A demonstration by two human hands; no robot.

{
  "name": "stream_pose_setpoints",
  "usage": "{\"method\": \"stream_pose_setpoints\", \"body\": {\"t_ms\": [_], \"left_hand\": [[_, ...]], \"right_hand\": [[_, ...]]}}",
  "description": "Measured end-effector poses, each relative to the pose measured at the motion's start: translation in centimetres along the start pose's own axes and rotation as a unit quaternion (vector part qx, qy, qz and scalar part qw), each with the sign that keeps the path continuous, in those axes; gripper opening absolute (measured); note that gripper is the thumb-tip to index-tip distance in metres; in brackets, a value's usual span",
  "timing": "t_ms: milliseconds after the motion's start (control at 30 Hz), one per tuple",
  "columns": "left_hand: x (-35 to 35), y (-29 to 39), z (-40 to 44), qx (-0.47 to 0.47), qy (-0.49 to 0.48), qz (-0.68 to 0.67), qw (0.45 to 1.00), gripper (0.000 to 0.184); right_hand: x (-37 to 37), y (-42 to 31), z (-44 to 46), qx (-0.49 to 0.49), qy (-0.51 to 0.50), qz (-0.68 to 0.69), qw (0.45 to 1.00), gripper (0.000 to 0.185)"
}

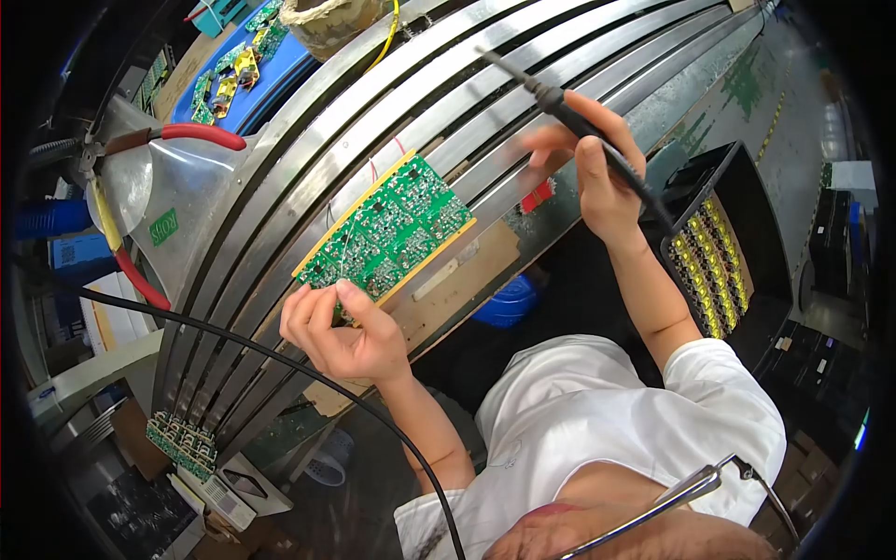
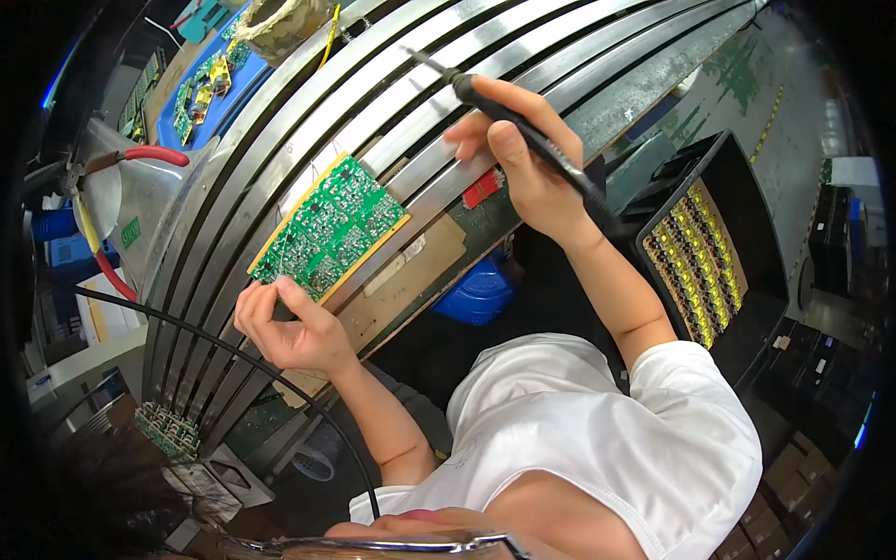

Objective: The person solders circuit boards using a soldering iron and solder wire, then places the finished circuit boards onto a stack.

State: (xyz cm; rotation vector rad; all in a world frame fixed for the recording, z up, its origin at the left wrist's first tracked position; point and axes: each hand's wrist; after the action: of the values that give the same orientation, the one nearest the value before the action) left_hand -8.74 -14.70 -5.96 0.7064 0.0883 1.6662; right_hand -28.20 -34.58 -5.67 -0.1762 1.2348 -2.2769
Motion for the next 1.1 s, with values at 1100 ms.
{"method": "stream_pose_setpoints", "body": {"t_ms": [1100], "left_hand": [[-1.4, 2.9, -2.8, -0.079, -0.059, -0.040, 0.994, 0.009]], "right_hand": [[1.7, -1.3, -4.1, 0.045, -0.147, -0.050, 0.987, 0.030]]}}
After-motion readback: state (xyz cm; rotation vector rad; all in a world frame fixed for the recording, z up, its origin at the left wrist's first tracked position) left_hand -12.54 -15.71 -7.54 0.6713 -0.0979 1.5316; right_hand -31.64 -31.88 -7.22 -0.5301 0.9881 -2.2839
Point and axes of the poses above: each hand's wrist, its own z-axis towards the middle knuckle, its own x-axis out of the back of the hand, y = z × x, and after that the axes turned 3 degrees about x, right-handed
